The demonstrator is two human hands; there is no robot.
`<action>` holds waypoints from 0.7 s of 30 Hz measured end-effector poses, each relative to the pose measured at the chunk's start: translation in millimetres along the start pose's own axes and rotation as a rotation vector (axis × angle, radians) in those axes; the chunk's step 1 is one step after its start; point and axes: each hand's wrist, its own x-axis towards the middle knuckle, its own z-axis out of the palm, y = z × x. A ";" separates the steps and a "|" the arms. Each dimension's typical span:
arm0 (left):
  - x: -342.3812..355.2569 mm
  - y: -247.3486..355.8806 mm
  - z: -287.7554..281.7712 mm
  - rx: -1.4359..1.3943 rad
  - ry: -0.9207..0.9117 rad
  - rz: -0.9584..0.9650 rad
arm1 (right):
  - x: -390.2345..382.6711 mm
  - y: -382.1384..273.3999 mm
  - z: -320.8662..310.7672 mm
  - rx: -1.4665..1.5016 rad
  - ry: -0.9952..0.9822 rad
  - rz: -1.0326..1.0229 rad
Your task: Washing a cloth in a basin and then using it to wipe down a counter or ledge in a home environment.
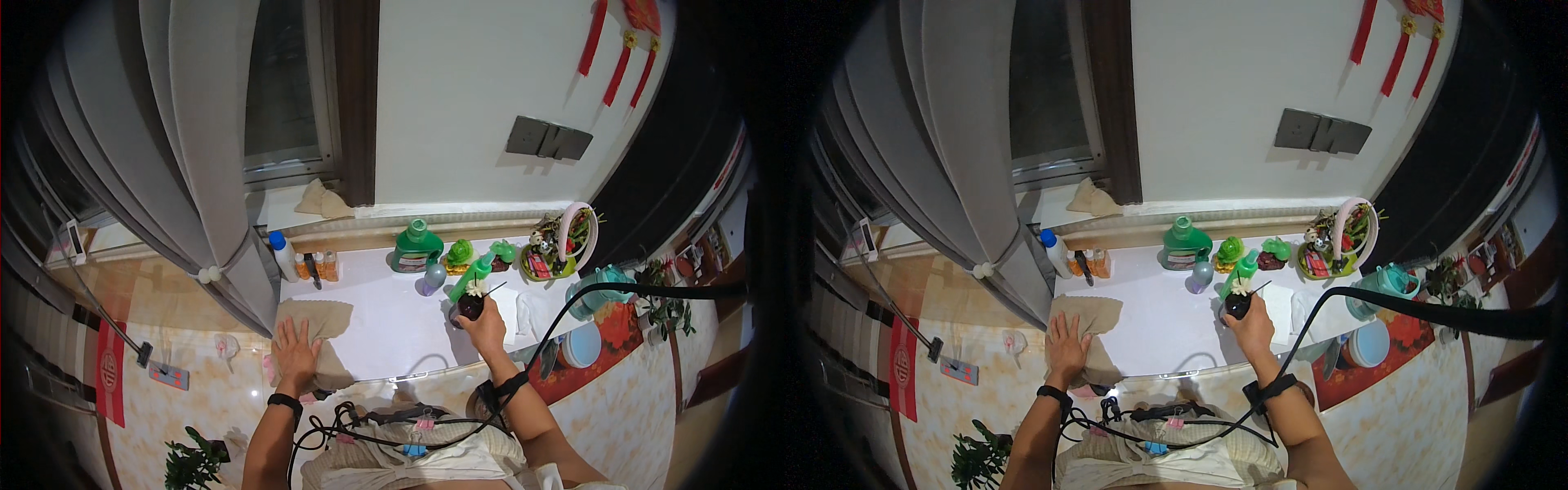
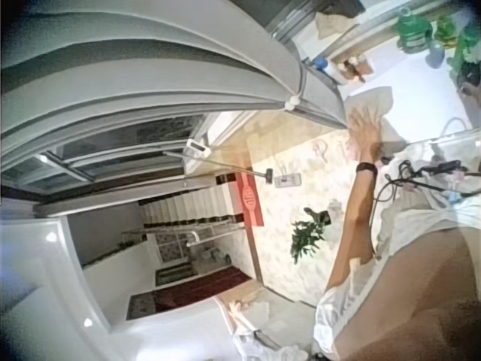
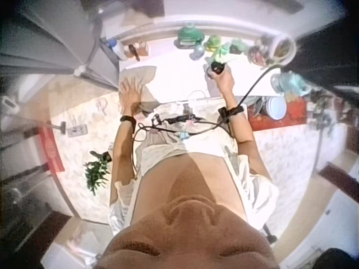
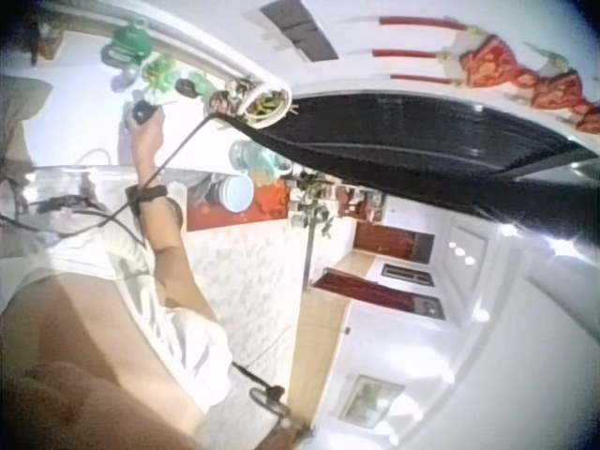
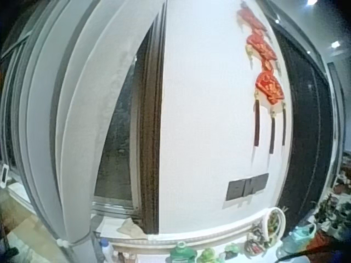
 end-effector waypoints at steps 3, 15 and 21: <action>-1.4 0.1 -0.2 -0.012 0.034 0.008 | 8.3 4.6 1.9 0.016 -0.014 0.034; -1.2 4.2 1.8 0.032 0.098 -0.008 | 33.6 37.8 14.0 0.258 0.098 -0.181; -6.3 -0.7 0.8 0.019 0.180 -0.013 | -8.2 22.4 9.1 0.194 0.010 -0.023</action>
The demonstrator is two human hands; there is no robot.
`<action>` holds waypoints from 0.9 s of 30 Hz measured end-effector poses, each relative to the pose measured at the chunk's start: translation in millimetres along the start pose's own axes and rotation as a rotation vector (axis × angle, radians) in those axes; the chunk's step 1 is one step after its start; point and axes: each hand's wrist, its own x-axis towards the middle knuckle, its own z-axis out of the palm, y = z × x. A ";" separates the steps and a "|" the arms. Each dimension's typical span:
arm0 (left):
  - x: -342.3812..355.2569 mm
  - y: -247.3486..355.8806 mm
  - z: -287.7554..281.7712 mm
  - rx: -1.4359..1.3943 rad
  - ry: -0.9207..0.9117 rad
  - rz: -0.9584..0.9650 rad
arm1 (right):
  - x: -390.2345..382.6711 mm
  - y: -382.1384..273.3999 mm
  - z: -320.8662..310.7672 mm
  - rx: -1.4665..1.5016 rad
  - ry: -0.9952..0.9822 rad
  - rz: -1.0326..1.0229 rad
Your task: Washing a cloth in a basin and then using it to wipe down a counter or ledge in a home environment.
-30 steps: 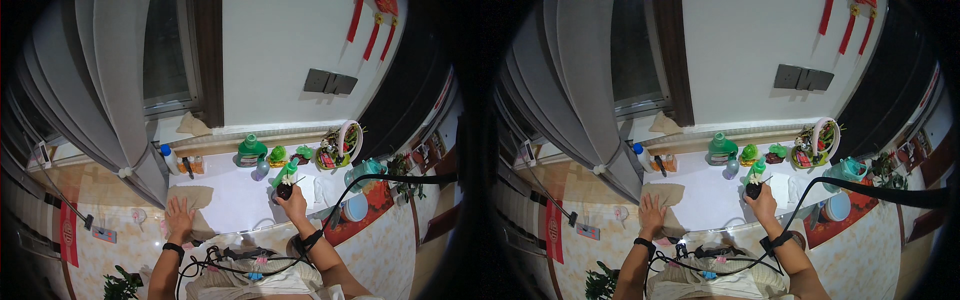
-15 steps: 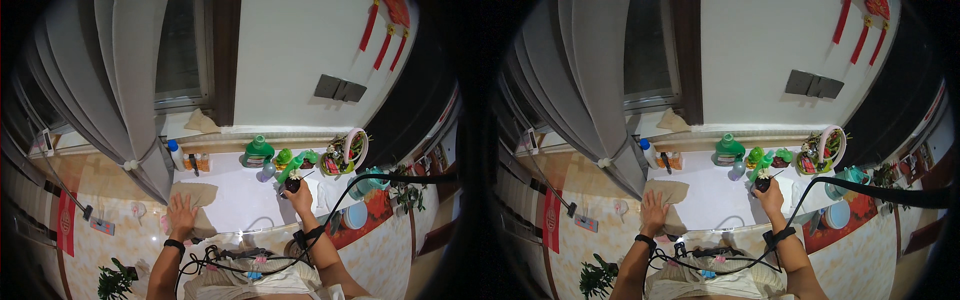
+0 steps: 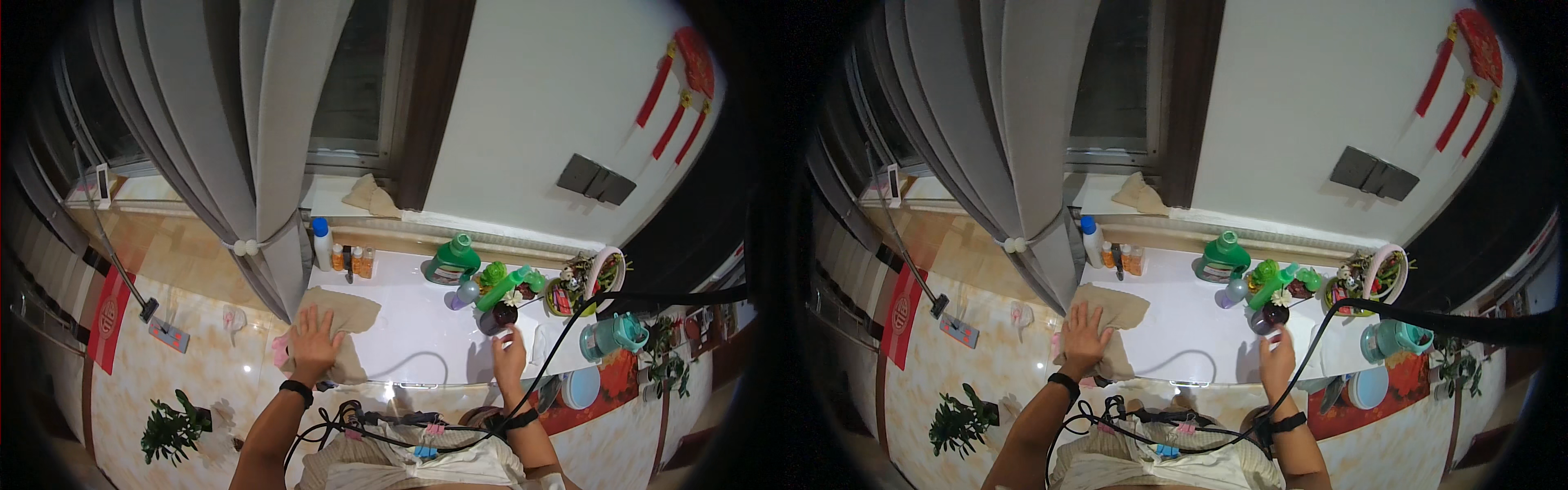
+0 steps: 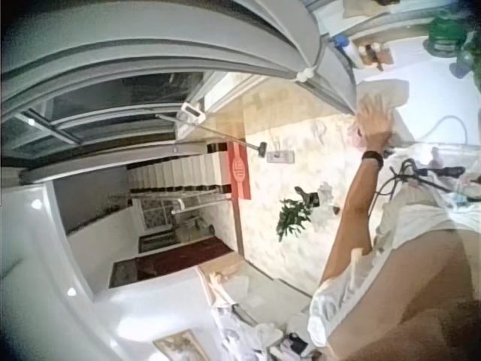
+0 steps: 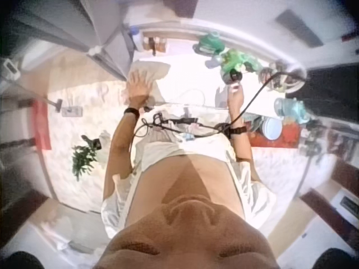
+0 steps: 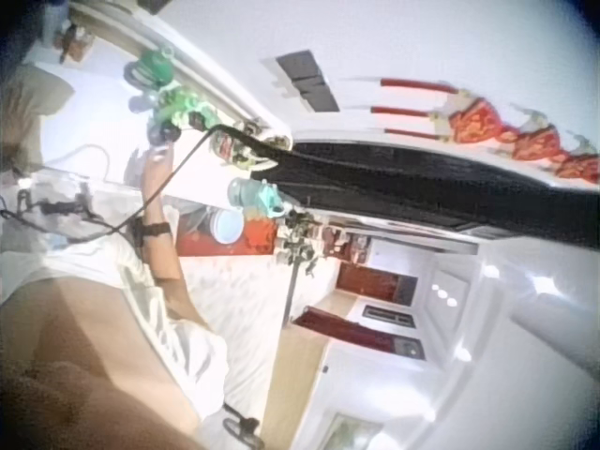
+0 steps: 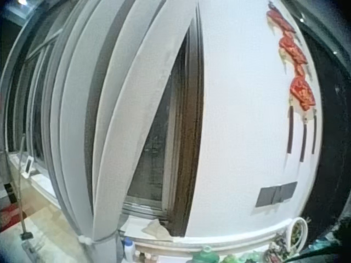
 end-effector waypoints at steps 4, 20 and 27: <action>1.2 -0.7 1.5 -0.024 0.027 0.021 | 14.6 -52.9 31.2 0.119 -0.206 -0.351; 1.6 0.3 6.7 -0.078 0.089 0.035 | 94.7 -223.5 188.1 -0.567 -0.509 -0.830; -0.7 1.4 1.0 -0.092 0.079 0.015 | 99.8 -213.4 207.4 -0.555 -0.519 -0.873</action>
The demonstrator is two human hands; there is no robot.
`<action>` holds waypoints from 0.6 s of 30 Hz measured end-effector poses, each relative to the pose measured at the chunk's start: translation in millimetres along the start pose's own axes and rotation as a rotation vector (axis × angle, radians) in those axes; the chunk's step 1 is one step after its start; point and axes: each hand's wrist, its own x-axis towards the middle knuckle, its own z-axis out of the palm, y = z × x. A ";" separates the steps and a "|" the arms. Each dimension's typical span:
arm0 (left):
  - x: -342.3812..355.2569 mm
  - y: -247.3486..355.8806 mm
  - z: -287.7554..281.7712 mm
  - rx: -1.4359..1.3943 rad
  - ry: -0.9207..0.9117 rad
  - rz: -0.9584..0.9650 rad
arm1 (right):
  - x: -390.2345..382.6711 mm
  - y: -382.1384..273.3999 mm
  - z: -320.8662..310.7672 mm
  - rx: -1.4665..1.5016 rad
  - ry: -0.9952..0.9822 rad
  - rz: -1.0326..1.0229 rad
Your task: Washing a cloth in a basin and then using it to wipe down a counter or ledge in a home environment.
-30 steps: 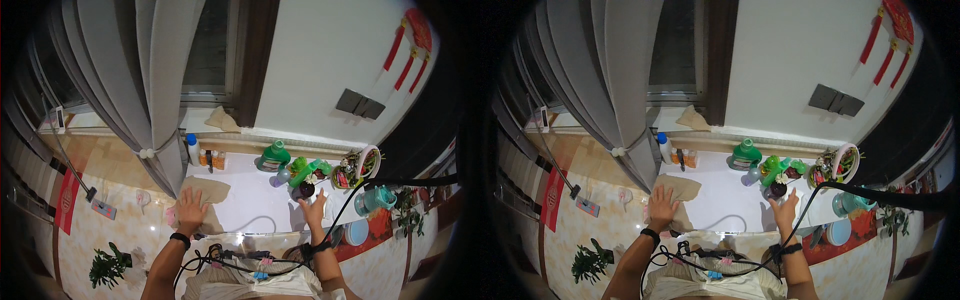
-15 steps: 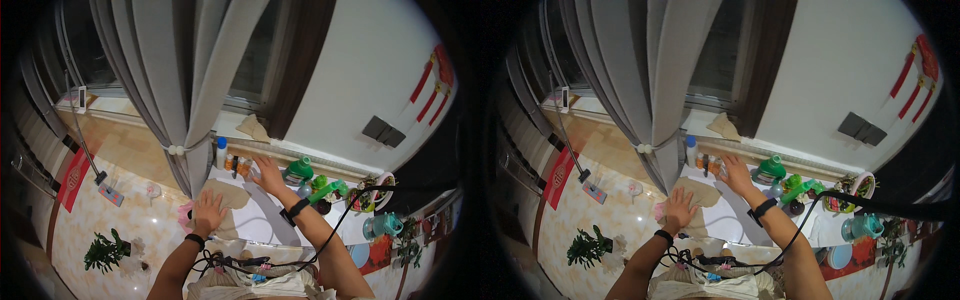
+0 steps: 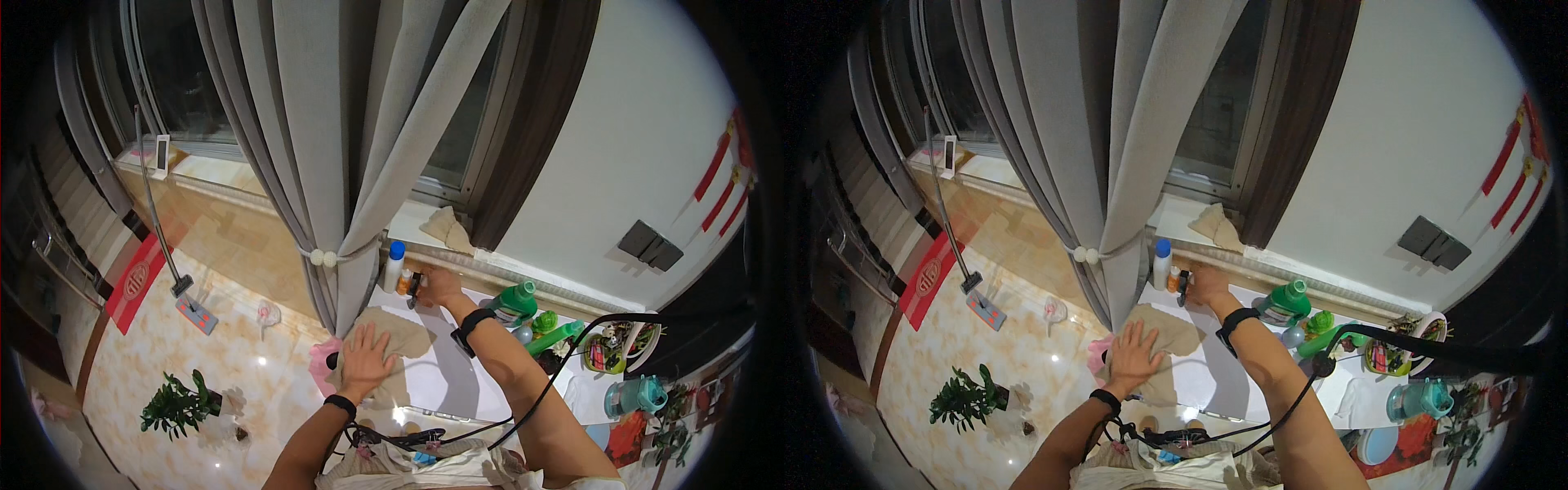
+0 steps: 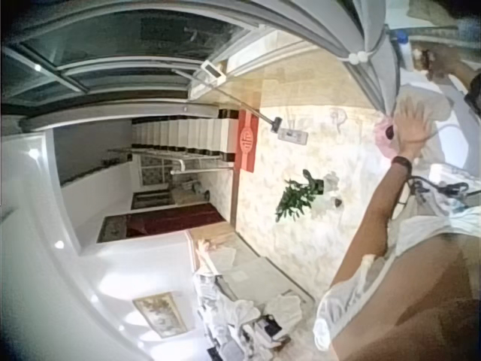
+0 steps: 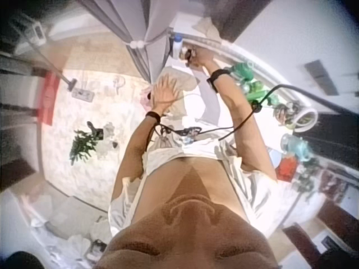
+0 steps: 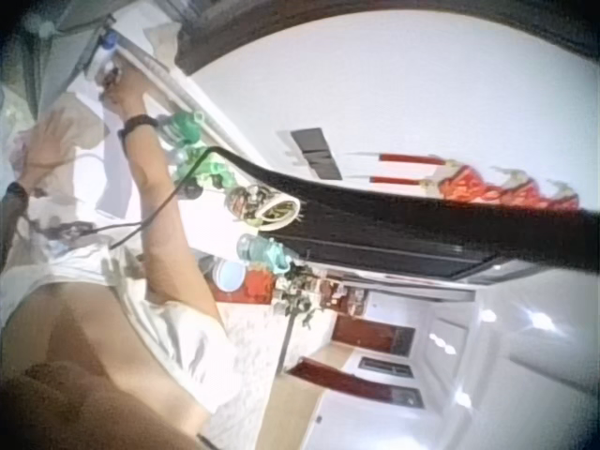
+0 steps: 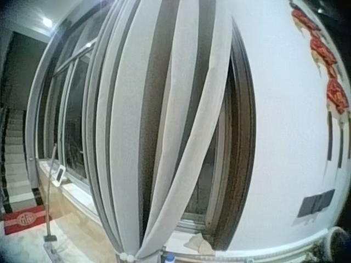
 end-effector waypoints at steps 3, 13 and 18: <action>-1.3 0.2 3.3 0.024 0.036 0.023 | -1.2 4.2 2.7 0.175 0.050 0.003; 2.6 -1.8 0.6 0.041 0.051 0.022 | -103.8 23.3 8.2 0.210 0.034 0.081; 4.7 2.1 0.7 0.032 0.028 0.051 | -190.2 28.9 -2.4 0.279 -0.048 0.199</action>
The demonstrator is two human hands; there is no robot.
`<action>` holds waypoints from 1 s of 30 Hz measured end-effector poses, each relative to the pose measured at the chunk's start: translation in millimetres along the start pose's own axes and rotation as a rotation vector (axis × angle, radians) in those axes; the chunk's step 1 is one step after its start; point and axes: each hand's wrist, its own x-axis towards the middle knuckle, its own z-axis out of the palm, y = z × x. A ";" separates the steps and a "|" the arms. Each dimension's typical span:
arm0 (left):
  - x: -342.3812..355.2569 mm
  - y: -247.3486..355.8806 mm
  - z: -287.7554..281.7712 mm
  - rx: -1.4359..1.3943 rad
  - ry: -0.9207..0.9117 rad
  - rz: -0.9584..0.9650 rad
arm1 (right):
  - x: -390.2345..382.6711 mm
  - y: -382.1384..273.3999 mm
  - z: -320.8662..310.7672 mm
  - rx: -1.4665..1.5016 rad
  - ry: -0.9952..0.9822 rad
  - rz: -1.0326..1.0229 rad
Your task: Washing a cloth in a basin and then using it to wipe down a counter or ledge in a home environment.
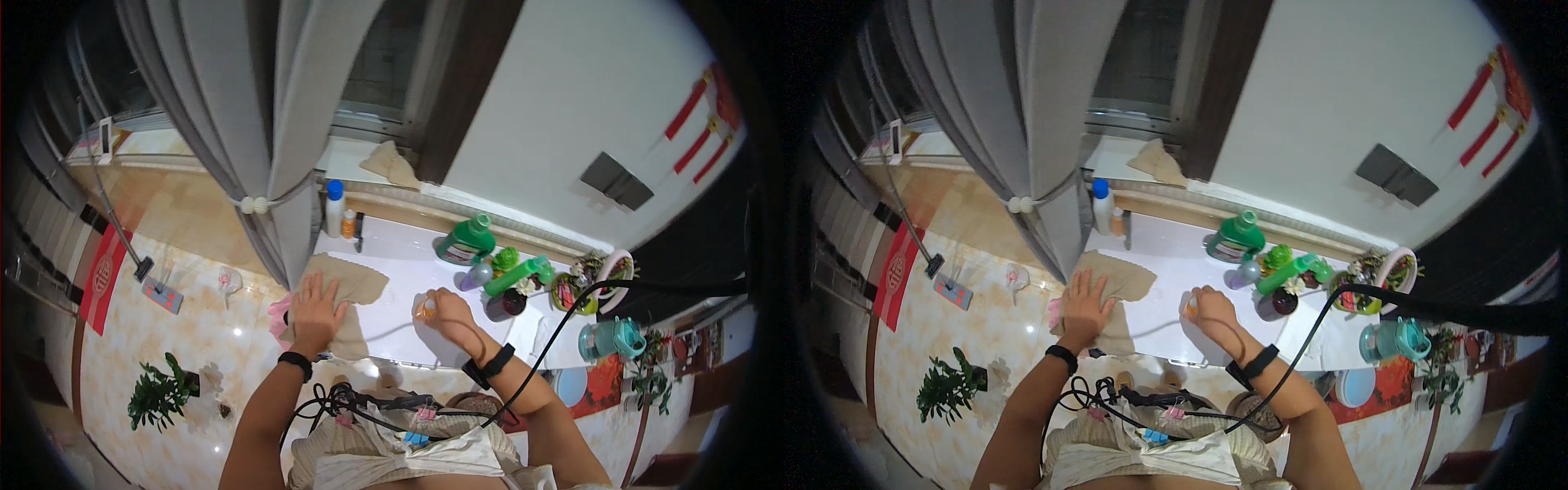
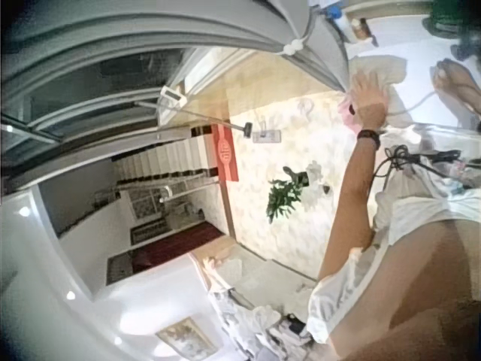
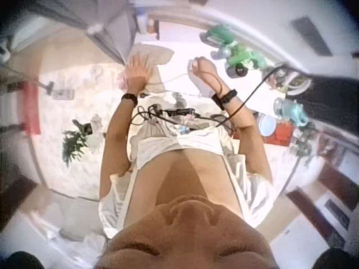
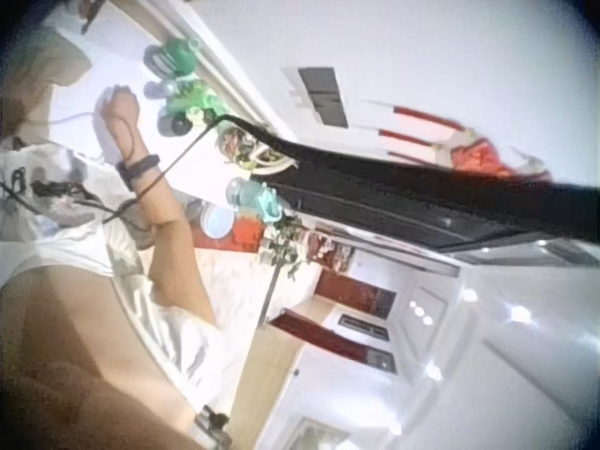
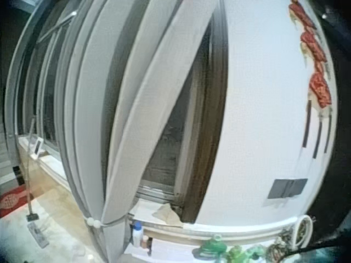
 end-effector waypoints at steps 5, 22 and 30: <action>-3.3 2.6 -7.9 -0.007 -0.011 -0.009 | -65.0 37.1 -3.8 0.053 0.048 0.116; -1.8 -0.9 -2.3 0.009 0.023 -0.008 | -100.9 42.4 -39.1 -0.173 0.230 0.546; -2.9 -4.8 2.6 0.039 -0.045 -0.048 | -40.2 1.1 -66.4 0.112 0.338 -0.079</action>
